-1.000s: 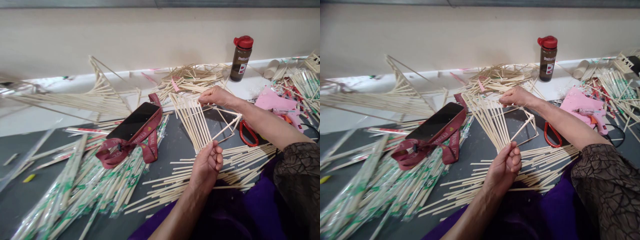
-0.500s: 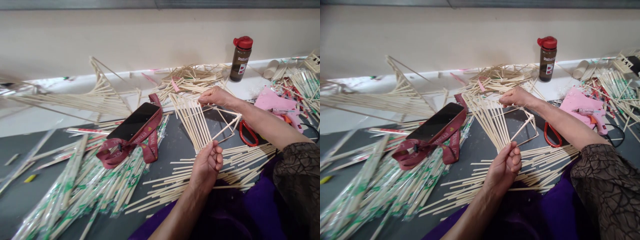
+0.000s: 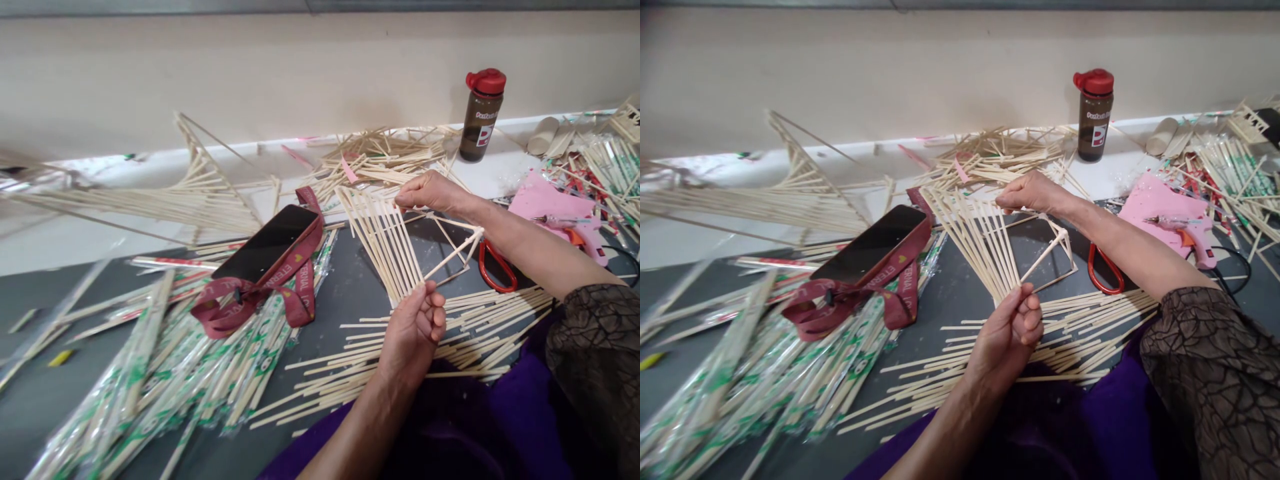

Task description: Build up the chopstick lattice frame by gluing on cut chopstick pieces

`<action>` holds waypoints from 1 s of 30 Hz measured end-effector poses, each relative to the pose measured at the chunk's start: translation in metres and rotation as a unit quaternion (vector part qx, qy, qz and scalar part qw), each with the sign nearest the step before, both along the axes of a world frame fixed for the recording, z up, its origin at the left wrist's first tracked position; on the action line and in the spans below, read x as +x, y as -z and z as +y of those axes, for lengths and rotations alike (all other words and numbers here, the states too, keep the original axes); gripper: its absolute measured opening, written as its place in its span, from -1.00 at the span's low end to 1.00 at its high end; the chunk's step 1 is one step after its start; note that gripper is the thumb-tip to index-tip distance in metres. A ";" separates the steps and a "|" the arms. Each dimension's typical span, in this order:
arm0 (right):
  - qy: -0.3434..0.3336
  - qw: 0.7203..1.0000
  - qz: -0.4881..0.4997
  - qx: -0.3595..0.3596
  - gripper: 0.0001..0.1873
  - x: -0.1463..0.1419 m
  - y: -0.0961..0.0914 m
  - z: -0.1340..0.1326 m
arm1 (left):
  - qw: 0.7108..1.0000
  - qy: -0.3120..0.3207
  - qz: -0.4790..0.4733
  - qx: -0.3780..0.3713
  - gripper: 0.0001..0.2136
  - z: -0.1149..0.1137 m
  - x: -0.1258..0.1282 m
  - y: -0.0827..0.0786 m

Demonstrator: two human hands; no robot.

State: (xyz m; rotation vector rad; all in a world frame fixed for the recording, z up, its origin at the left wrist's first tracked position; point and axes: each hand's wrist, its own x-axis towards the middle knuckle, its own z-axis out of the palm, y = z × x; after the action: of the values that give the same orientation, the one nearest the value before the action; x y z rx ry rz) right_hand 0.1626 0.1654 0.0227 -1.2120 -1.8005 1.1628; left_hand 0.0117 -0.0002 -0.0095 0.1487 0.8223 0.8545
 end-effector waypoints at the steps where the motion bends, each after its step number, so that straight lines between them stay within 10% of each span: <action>1: 0.000 1.000 -0.001 0.001 -0.78 0.000 0.000 0.000 | 1.000 0.001 0.001 0.001 -0.85 0.000 0.000 0.000; 30: -0.001 1.000 -0.009 0.005 -0.77 0.000 0.000 -0.003 | 1.000 0.002 -0.003 0.002 -0.88 0.001 0.000 -0.001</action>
State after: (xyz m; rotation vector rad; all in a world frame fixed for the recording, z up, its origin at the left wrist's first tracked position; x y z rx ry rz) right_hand 0.1626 0.1625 0.0226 -1.2172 -1.8198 1.1461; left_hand 0.0116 0.0005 -0.0081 0.1509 0.8149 0.8513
